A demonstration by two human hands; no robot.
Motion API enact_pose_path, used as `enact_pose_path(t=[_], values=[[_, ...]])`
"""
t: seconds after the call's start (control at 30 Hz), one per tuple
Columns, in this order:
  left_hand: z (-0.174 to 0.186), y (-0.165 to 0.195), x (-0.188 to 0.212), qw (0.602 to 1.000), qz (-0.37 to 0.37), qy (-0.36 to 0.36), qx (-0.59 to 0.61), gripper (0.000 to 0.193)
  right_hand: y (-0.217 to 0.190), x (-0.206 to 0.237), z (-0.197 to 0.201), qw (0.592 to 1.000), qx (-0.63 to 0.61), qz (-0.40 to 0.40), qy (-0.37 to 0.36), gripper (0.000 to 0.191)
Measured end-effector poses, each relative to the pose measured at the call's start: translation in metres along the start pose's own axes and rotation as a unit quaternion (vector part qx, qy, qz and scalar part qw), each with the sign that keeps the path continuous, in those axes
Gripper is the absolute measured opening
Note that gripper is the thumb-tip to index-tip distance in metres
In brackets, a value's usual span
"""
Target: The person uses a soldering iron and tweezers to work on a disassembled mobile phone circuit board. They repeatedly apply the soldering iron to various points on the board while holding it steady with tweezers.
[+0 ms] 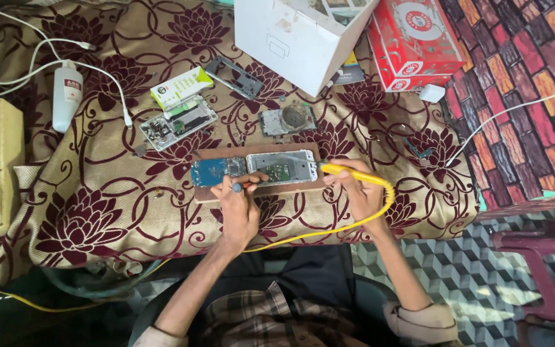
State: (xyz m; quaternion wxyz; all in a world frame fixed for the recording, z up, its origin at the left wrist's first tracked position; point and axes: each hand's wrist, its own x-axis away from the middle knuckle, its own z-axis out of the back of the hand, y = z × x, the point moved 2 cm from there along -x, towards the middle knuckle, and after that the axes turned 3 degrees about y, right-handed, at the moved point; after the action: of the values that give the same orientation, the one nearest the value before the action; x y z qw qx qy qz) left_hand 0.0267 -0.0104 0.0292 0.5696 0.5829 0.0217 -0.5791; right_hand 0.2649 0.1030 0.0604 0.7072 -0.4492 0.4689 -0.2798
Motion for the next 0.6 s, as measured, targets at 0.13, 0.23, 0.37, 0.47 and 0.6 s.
enact_pose_path(t=[0.13, 0.23, 0.37, 0.47, 0.6], values=[[-0.001, -0.001, 0.001, 1.0, -0.002, 0.008, 0.002, 0.026, 0.037, 0.005, -0.001, 0.98, -0.12, -0.026, 0.159, 0.04], [0.0, -0.001, 0.002, 1.0, 0.003, 0.0, -0.003, 0.029, 0.068, 0.008, -0.009, 0.957, -0.169, -0.078, 0.223, 0.044], [0.0, 0.0, 0.003, 1.0, 0.005, -0.001, 0.0, 0.033, 0.095, 0.011, -0.019, 0.945, -0.215, -0.107, 0.22, 0.044], [0.0, -0.001, 0.002, 1.0, 0.008, -0.001, -0.01, 0.036, 0.101, 0.018, -0.018, 0.948, -0.199, -0.065, 0.241, 0.044], [0.002, -0.001, 0.005, 1.0, 0.006, -0.014, -0.012, 0.037, 0.1, 0.026, -0.02, 0.951, -0.193, -0.059, 0.236, 0.041]])
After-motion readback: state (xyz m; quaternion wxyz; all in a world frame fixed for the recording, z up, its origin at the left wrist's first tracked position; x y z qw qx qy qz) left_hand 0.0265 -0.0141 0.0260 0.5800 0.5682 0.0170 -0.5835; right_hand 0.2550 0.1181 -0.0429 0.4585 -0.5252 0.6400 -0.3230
